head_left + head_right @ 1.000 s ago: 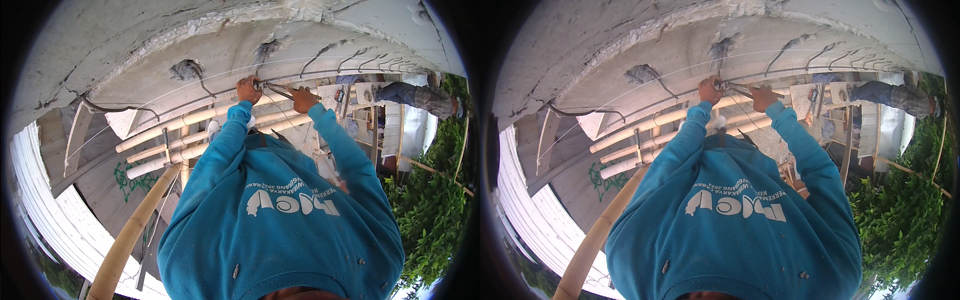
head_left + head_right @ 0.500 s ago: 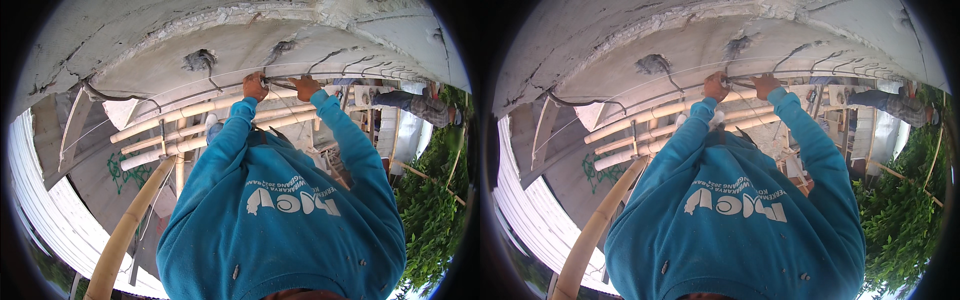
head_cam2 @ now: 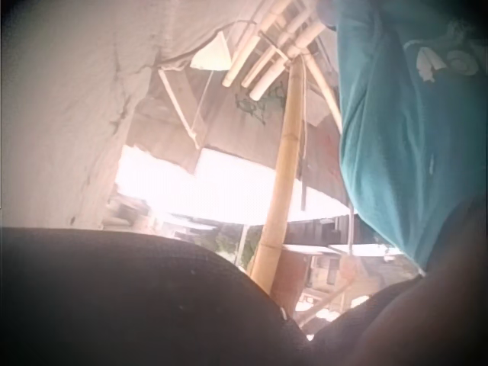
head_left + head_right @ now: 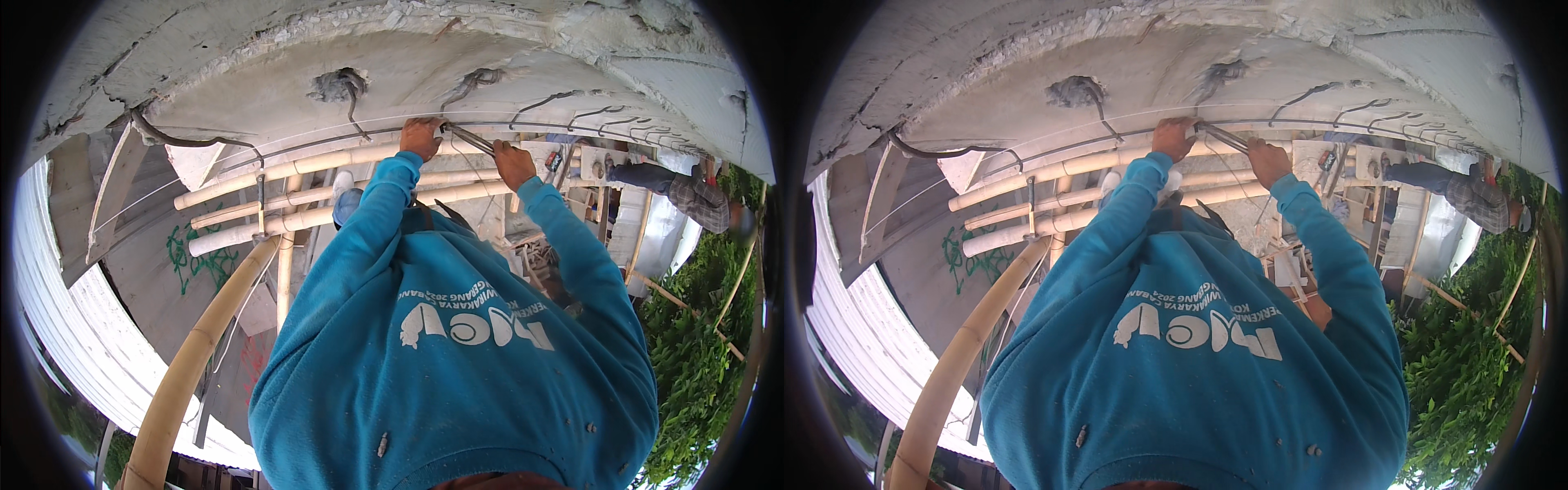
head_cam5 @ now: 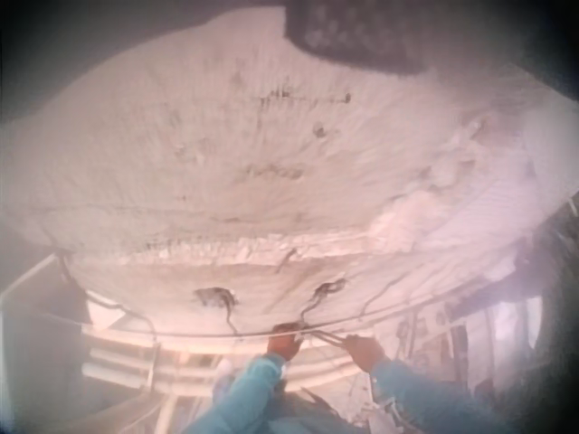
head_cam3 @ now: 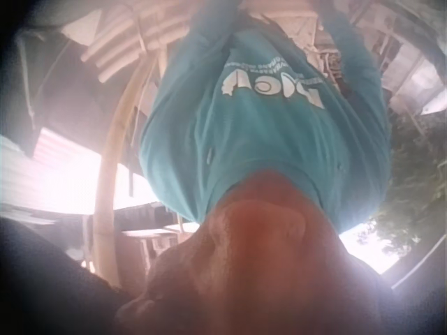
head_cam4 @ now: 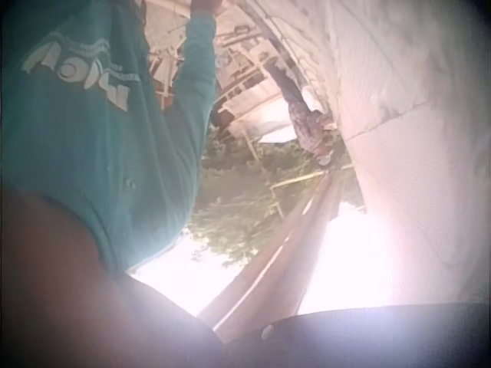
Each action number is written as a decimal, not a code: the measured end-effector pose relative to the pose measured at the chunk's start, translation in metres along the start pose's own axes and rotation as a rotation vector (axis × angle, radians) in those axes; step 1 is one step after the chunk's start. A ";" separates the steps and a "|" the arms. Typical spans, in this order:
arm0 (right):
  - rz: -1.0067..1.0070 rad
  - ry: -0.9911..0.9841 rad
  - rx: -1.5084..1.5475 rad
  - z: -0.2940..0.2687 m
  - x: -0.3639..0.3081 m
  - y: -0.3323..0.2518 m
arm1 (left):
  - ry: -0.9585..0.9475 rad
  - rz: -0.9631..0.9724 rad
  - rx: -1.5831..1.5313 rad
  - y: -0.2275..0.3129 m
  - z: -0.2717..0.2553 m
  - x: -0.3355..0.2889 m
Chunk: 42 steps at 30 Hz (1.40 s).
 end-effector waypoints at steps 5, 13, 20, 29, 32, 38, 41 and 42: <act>-0.084 0.048 0.078 0.029 0.007 0.022 | -0.021 -0.080 0.101 -0.009 0.011 0.005; -0.238 0.139 0.039 0.027 0.012 0.027 | -0.006 -0.104 0.104 -0.006 0.004 0.002; -0.231 -0.129 0.127 -0.010 0.016 0.009 | -0.016 -0.132 0.049 -0.008 0.006 0.005; 0.447 -0.946 1.382 -0.002 0.010 0.004 | 0.038 -0.130 0.006 -0.006 0.002 0.002; 0.347 -0.820 1.163 -0.009 0.016 -0.002 | 0.021 -0.154 0.021 -0.009 0.002 0.004; -0.229 0.012 0.038 -0.047 0.009 -0.019 | 0.150 -0.141 -0.095 -0.011 0.000 0.004; -0.164 -0.011 -0.036 -0.040 -0.003 -0.031 | 0.159 -0.185 -0.144 -0.015 -0.004 0.002; -0.139 -0.018 -0.059 -0.033 -0.006 -0.034 | 0.157 -0.189 -0.157 -0.017 -0.005 0.002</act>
Point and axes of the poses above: each hand's wrist, its own x-axis towards the middle knuckle, its own z-axis out of the palm, y = z × x, the point moved 7 cm from there along x, towards the middle knuckle, and after that the axes turned 7 degrees about x, right-handed, at the moved point
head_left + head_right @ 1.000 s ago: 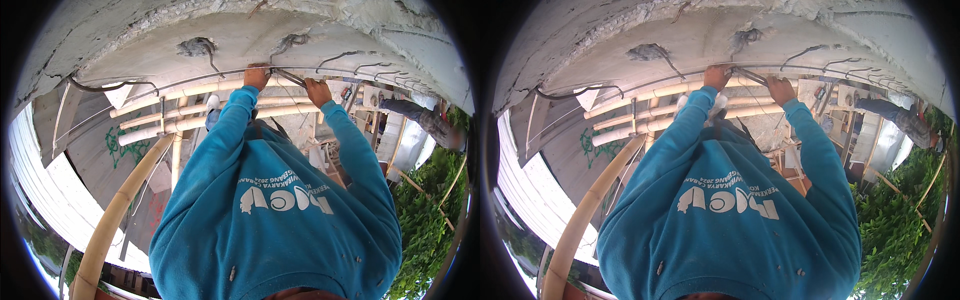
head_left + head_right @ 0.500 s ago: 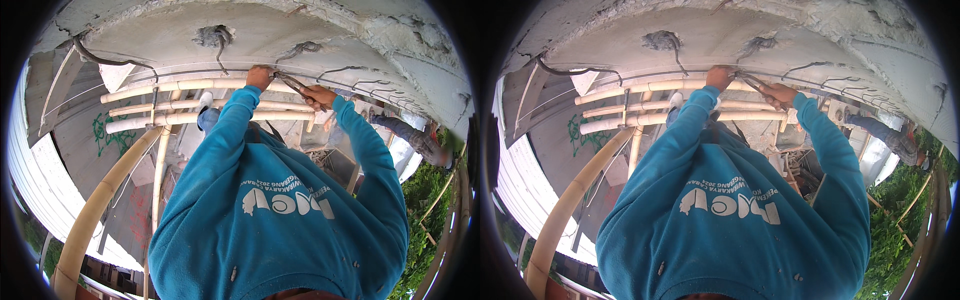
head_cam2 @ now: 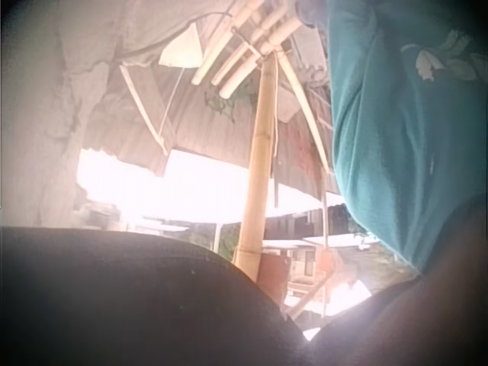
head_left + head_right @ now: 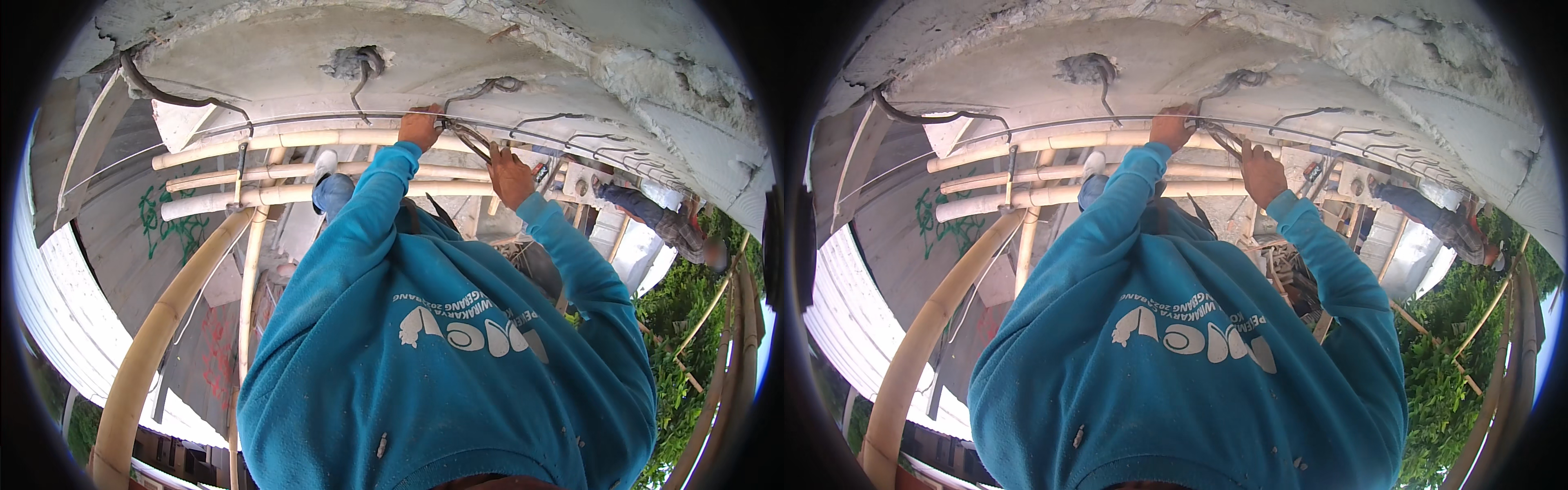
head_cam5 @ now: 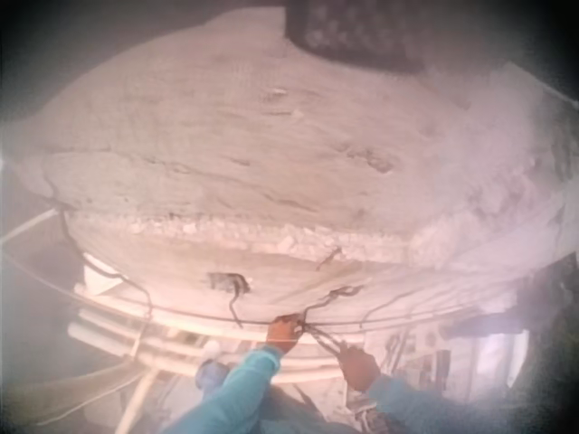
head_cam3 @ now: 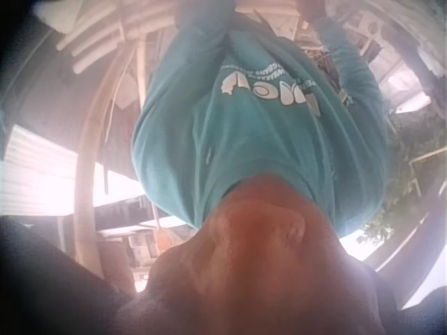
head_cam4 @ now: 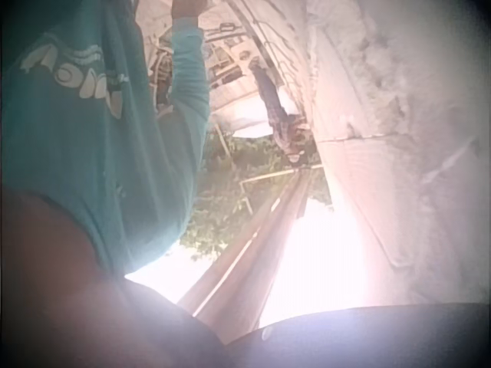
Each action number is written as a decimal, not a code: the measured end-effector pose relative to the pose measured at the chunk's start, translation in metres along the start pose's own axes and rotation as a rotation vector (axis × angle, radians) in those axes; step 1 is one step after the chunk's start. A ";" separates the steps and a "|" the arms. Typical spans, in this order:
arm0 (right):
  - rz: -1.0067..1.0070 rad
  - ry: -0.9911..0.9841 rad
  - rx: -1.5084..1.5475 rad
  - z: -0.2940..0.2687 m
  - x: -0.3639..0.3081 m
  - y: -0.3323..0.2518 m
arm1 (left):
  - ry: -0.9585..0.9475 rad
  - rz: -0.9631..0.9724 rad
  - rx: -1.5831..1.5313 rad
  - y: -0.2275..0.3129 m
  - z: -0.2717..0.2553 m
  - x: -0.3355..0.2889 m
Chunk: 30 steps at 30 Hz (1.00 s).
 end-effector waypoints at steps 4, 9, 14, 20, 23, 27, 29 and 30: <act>0.159 -0.222 0.566 0.061 -0.008 0.017 | 0.005 0.037 -0.002 0.006 0.001 -0.003; 0.541 -0.663 1.702 0.067 -0.011 0.028 | 0.052 0.074 0.025 0.001 0.006 -0.003; 0.590 -0.575 0.995 0.050 -0.002 0.046 | -0.046 0.033 0.087 0.004 0.005 0.000; 0.085 -0.131 0.180 -0.012 -0.004 0.008 | 0.005 0.096 0.094 0.001 0.009 0.000; -0.002 -0.015 0.075 -0.006 -0.010 0.007 | -0.047 0.093 0.121 0.003 0.011 0.001; -0.067 0.028 -0.057 -0.003 -0.008 0.003 | -0.079 0.062 0.164 -0.002 0.015 0.001; -0.048 -0.044 -0.045 -0.004 -0.006 0.004 | -0.102 0.069 0.176 -0.001 0.014 0.000; -0.030 -0.073 -0.009 0.001 -0.006 0.009 | -0.114 0.072 0.182 0.000 0.014 0.000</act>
Point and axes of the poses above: each hand's wrist, its own x-axis towards the middle knuckle, its own z-axis out of the palm, y = z × x, the point moved 7 cm from there along x, towards the middle knuckle, and after that the axes turned 7 degrees about x, right-handed, at the moved point
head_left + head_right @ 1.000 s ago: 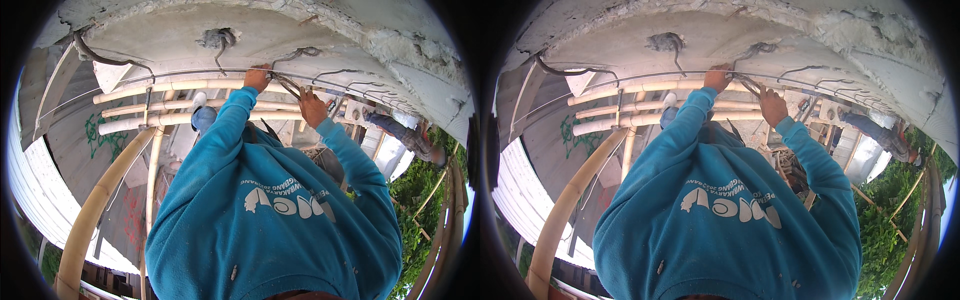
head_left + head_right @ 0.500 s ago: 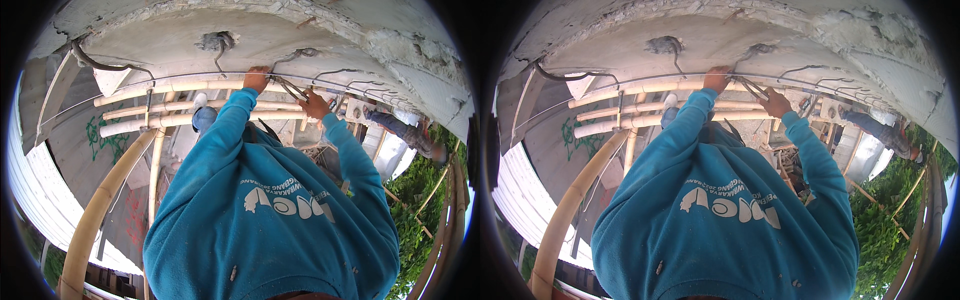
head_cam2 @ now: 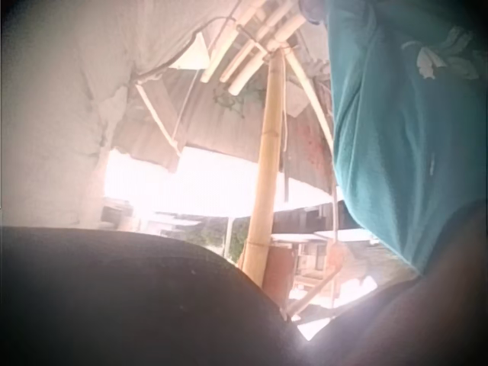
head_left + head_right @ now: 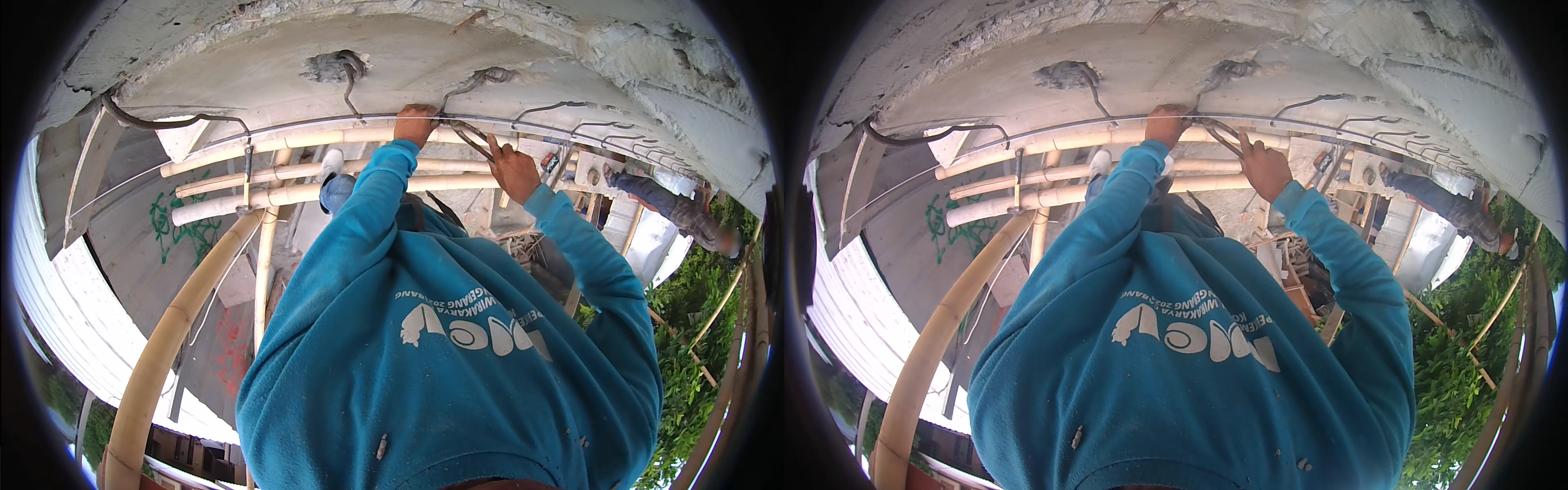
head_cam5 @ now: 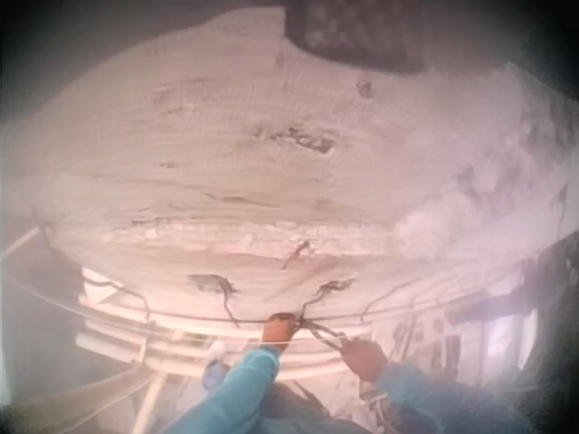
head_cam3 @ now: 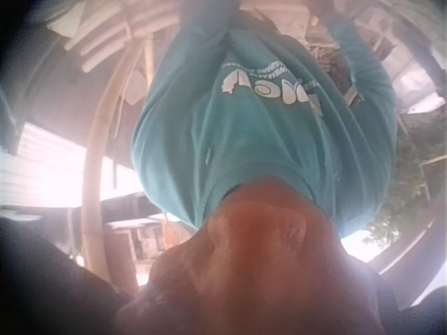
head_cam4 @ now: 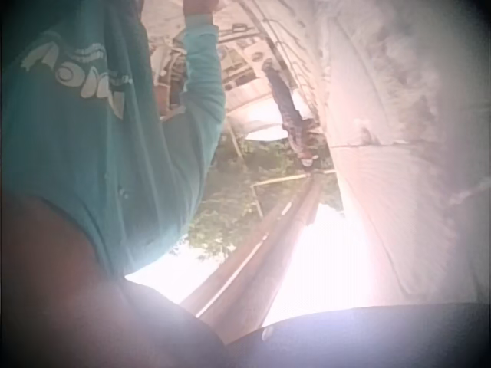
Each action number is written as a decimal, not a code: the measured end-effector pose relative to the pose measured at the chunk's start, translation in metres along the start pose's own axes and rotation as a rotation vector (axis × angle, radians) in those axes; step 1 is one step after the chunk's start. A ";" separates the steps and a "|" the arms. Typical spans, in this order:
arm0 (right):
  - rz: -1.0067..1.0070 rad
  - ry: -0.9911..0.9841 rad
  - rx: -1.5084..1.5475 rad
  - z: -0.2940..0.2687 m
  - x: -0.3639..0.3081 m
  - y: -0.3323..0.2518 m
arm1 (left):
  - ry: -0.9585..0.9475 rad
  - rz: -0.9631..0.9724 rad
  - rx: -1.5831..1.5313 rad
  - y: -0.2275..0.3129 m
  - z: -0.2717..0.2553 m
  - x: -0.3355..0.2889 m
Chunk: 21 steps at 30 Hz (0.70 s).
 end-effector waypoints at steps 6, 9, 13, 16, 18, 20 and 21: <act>0.039 0.043 0.160 0.007 -0.005 0.017 | -0.002 -0.038 0.027 0.007 -0.008 -0.002; -0.010 0.199 0.144 -0.003 -0.003 0.011 | 0.133 0.061 0.007 -0.002 -0.003 -0.004; 0.068 0.108 0.115 0.002 -0.006 0.013 | -0.004 0.055 0.042 0.008 -0.012 0.000; 0.029 0.114 0.071 0.005 -0.006 0.015 | -0.080 0.048 0.121 0.005 -0.010 0.004; -0.032 0.128 0.054 0.001 -0.006 0.016 | -0.060 0.039 0.163 0.000 -0.004 0.004; -0.059 0.135 0.087 0.002 -0.006 0.022 | -0.087 0.033 0.160 -0.001 -0.001 0.006; -0.066 0.114 0.085 0.003 -0.006 0.025 | -0.080 0.040 0.157 -0.002 0.000 0.007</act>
Point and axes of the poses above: each hand's wrist, its own x-axis towards the middle knuckle, its own z-axis out of the palm, y = z × x, the point moved 7 cm from there along x, towards the middle knuckle, and after that the axes turned 7 degrees about x, right-handed, at the moved point
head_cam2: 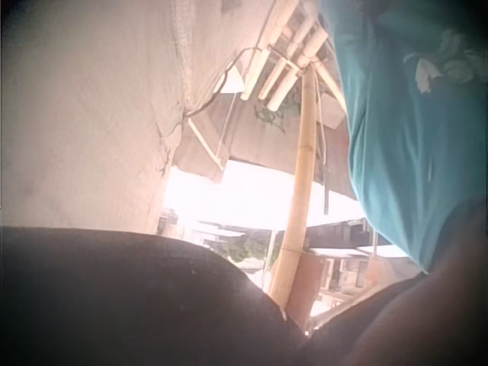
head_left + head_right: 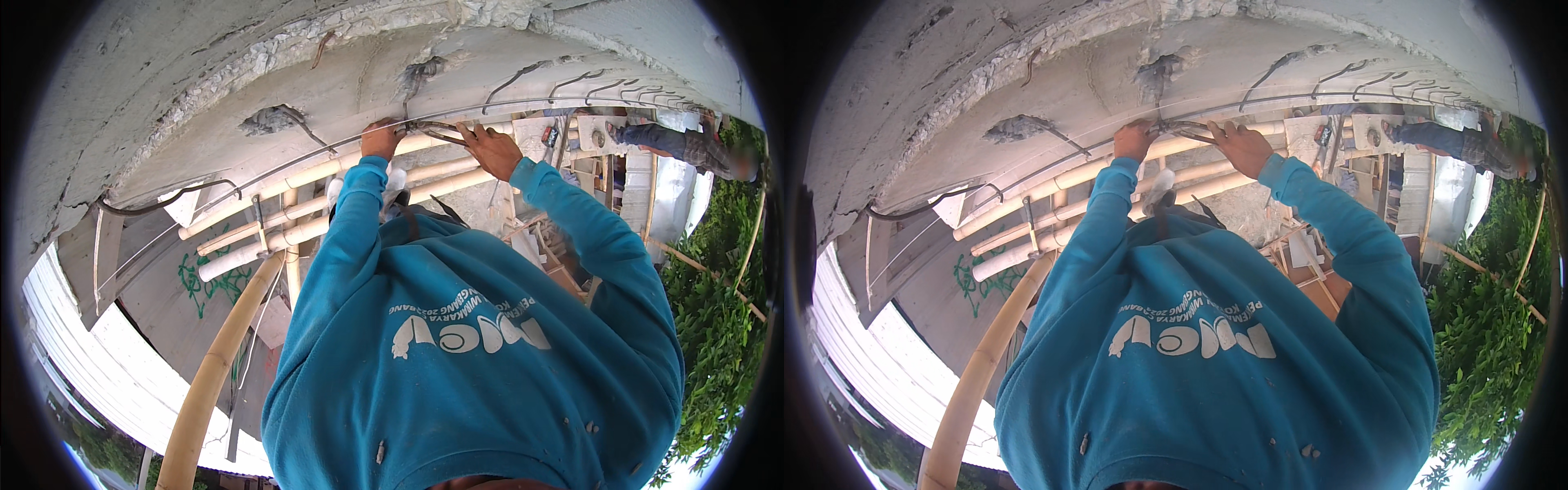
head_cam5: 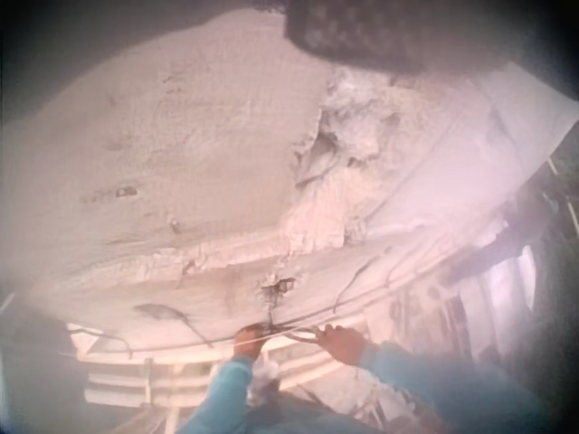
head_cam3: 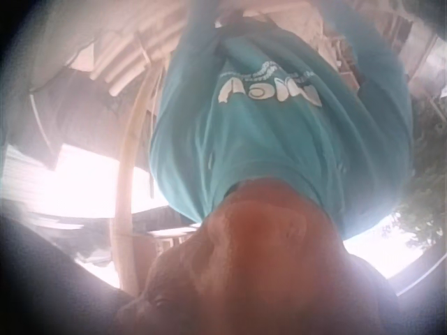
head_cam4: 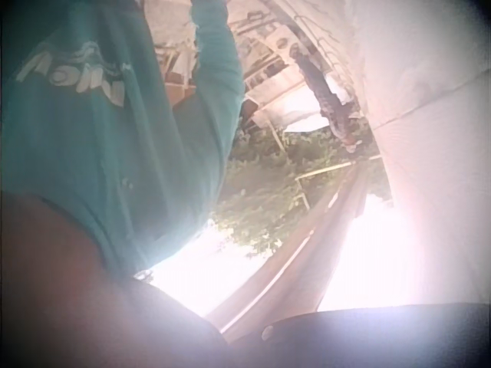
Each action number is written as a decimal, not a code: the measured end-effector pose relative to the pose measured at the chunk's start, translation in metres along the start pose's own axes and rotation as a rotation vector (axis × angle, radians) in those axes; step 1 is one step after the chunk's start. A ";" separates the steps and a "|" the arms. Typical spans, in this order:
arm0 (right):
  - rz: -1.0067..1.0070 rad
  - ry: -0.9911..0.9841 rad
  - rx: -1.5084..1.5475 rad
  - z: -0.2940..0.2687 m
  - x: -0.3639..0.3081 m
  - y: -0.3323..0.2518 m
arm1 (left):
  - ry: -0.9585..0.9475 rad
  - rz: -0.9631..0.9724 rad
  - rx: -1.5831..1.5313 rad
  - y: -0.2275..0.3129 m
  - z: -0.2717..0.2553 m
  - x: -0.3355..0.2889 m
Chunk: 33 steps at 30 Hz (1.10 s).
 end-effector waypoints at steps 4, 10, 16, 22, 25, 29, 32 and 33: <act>-0.065 -0.006 -0.023 0.014 0.000 0.015 | -0.023 0.000 0.013 0.001 0.001 -0.002; -0.046 -0.034 0.022 0.014 -0.002 0.022 | 0.038 -0.011 -0.009 -0.001 0.001 -0.001; 0.057 -0.030 -0.093 -0.007 0.005 0.006 | 0.162 0.042 0.027 -0.003 0.001 -0.001; -0.021 -0.180 0.190 0.007 0.020 0.027 | 0.189 0.055 0.013 0.009 -0.017 -0.003; 0.475 -0.617 0.939 0.023 0.022 0.043 | 0.173 0.058 0.005 0.003 -0.012 -0.005; 0.498 -0.679 0.989 0.020 0.028 0.046 | 0.121 0.035 -0.002 0.004 -0.009 -0.003; 0.582 -0.635 0.838 0.003 0.037 0.035 | 0.150 0.043 -0.012 0.003 -0.009 -0.003; 0.502 -0.604 0.682 0.000 0.045 0.032 | 0.130 0.030 -0.026 0.002 -0.010 -0.003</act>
Point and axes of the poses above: each hand's wrist, its own x-axis towards the middle knuckle, its own z-axis out of the palm, y = z × x, the point moved 7 cm from there along x, towards the middle knuckle, and after that the axes turned 7 degrees about x, right-handed, at the moved point
